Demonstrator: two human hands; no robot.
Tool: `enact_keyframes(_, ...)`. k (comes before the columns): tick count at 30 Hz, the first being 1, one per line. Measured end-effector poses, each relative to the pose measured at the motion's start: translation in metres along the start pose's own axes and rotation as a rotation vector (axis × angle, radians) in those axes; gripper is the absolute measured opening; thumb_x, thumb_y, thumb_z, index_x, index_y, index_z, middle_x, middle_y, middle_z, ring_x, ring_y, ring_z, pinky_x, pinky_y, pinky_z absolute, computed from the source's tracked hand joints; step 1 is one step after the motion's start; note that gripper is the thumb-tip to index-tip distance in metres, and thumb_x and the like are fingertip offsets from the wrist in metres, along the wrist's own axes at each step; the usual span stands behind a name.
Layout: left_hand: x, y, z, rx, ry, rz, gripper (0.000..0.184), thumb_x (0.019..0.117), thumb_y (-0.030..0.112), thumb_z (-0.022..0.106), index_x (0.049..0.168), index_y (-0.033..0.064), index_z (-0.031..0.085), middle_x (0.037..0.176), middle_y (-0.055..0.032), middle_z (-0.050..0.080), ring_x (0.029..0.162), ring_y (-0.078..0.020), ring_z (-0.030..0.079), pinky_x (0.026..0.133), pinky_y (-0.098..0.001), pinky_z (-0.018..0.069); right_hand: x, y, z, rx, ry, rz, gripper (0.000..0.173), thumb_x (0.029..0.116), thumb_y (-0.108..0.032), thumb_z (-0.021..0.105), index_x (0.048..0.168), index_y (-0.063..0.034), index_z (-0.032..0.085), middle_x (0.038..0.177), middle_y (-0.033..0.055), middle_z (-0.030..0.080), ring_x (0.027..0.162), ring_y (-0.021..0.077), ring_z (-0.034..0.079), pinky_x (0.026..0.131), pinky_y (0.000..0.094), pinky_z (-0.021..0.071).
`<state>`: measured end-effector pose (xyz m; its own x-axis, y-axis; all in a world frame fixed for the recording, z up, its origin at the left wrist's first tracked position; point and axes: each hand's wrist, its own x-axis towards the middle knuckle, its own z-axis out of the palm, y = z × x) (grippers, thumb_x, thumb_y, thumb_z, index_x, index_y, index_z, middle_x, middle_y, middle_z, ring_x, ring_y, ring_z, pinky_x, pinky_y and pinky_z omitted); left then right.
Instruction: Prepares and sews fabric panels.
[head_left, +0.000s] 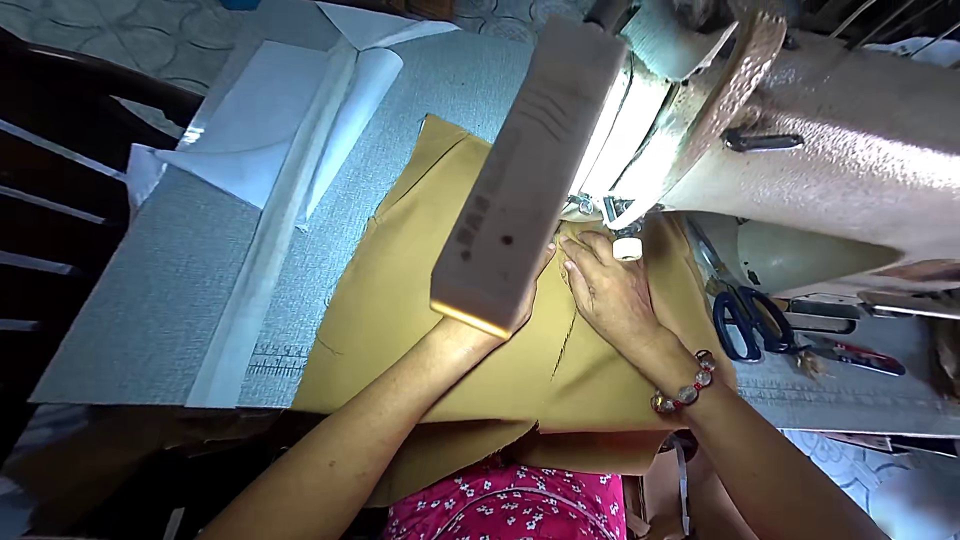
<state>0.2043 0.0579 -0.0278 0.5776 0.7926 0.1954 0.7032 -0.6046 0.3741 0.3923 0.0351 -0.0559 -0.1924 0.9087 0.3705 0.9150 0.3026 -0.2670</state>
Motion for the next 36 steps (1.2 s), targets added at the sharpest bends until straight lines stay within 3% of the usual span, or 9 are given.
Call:
enact_keyframes(4, -0.006, -0.009, 0.016, 0.105, 0.064, 0.069, 0.041, 0.1002, 0.017, 0.049, 0.136, 0.0139, 0.068, 0.153, -0.0123, 0.053, 0.148, -0.0437, 0.037, 0.116, -0.0710, 0.0217, -0.006, 0.004, -0.005, 0.036, 0.021, -0.112, 0.031, 0.1005, -0.015, 0.052, 0.120, -0.0047, 0.074, 0.137, 0.0172, 0.065, 0.127, 0.0397, 0.060, 0.100, 0.0552, 0.0485)
enact_keyframes(10, -0.013, -0.001, 0.019, 0.040, 0.019, 0.015, 0.040, 0.1004, 0.011, 0.051, 0.138, 0.0071, 0.064, 0.153, -0.0112, 0.053, 0.149, -0.0401, 0.038, 0.116, -0.0698, 0.0229, -0.021, 0.007, -0.011, 0.094, 0.043, -0.212, 0.030, 0.0969, -0.007, 0.052, 0.117, -0.0053, 0.075, 0.128, 0.0140, 0.071, 0.133, 0.0377, 0.058, 0.110, 0.0520, 0.0443)
enact_keyframes(14, -0.017, -0.006, 0.023, -0.050, 0.064, 0.016, 0.039, 0.1030, 0.020, 0.048, 0.135, 0.0077, 0.067, 0.151, -0.0106, 0.055, 0.147, -0.0393, 0.041, 0.117, -0.0700, 0.0214, -0.020, 0.007, -0.010, 0.106, 0.043, -0.224, 0.035, 0.0954, -0.005, 0.050, 0.122, -0.0062, 0.073, 0.127, 0.0150, 0.071, 0.129, 0.0353, 0.062, 0.110, 0.0519, 0.0446)
enact_keyframes(18, -0.018, -0.007, 0.019, -0.073, 0.065, 0.014, 0.041, 0.1035, 0.030, 0.047, 0.130, 0.0092, 0.070, 0.149, -0.0085, 0.057, 0.147, -0.0375, 0.041, 0.118, -0.0694, 0.0203, -0.019, 0.005, -0.011, 0.043, 0.012, -0.209, 0.035, 0.0952, -0.008, 0.049, 0.120, -0.0072, 0.074, 0.128, 0.0162, 0.070, 0.127, 0.0362, 0.062, 0.107, 0.0546, 0.0456)
enact_keyframes(22, -0.011, 0.007, 0.001, -0.108, -0.013, -0.041, 0.039, 0.1052, 0.022, 0.047, 0.132, 0.0022, 0.067, 0.152, -0.0149, 0.053, 0.148, -0.0416, 0.038, 0.119, -0.0671, 0.0197, -0.017, 0.005, -0.012, 0.007, -0.002, -0.242, 0.034, 0.0970, -0.013, 0.048, 0.117, -0.0063, 0.074, 0.124, 0.0175, 0.071, 0.125, 0.0371, 0.063, 0.105, 0.0535, 0.0467)
enact_keyframes(31, -0.011, 0.005, -0.001, -0.144, 0.019, -0.018, 0.033, 0.0990, 0.016, 0.052, 0.120, 0.0033, 0.073, 0.149, -0.0170, 0.056, 0.146, -0.0441, 0.040, 0.118, -0.0669, 0.0222, -0.019, 0.006, -0.011, 0.026, 0.024, -0.266, 0.036, 0.0991, -0.017, 0.048, 0.125, -0.0112, 0.073, 0.122, 0.0180, 0.071, 0.122, 0.0388, 0.064, 0.105, 0.0551, 0.0469)
enact_keyframes(36, -0.020, -0.019, 0.022, -0.135, 0.116, 0.065, 0.034, 0.0980, 0.027, 0.052, 0.111, 0.0093, 0.077, 0.142, -0.0146, 0.063, 0.140, -0.0424, 0.049, 0.116, -0.0698, 0.0243, -0.018, 0.000, -0.012, -0.010, 0.036, -0.249, 0.035, 0.0957, -0.017, 0.053, 0.124, -0.0144, 0.074, 0.117, 0.0195, 0.070, 0.120, 0.0398, 0.063, 0.104, 0.0548, 0.0461)
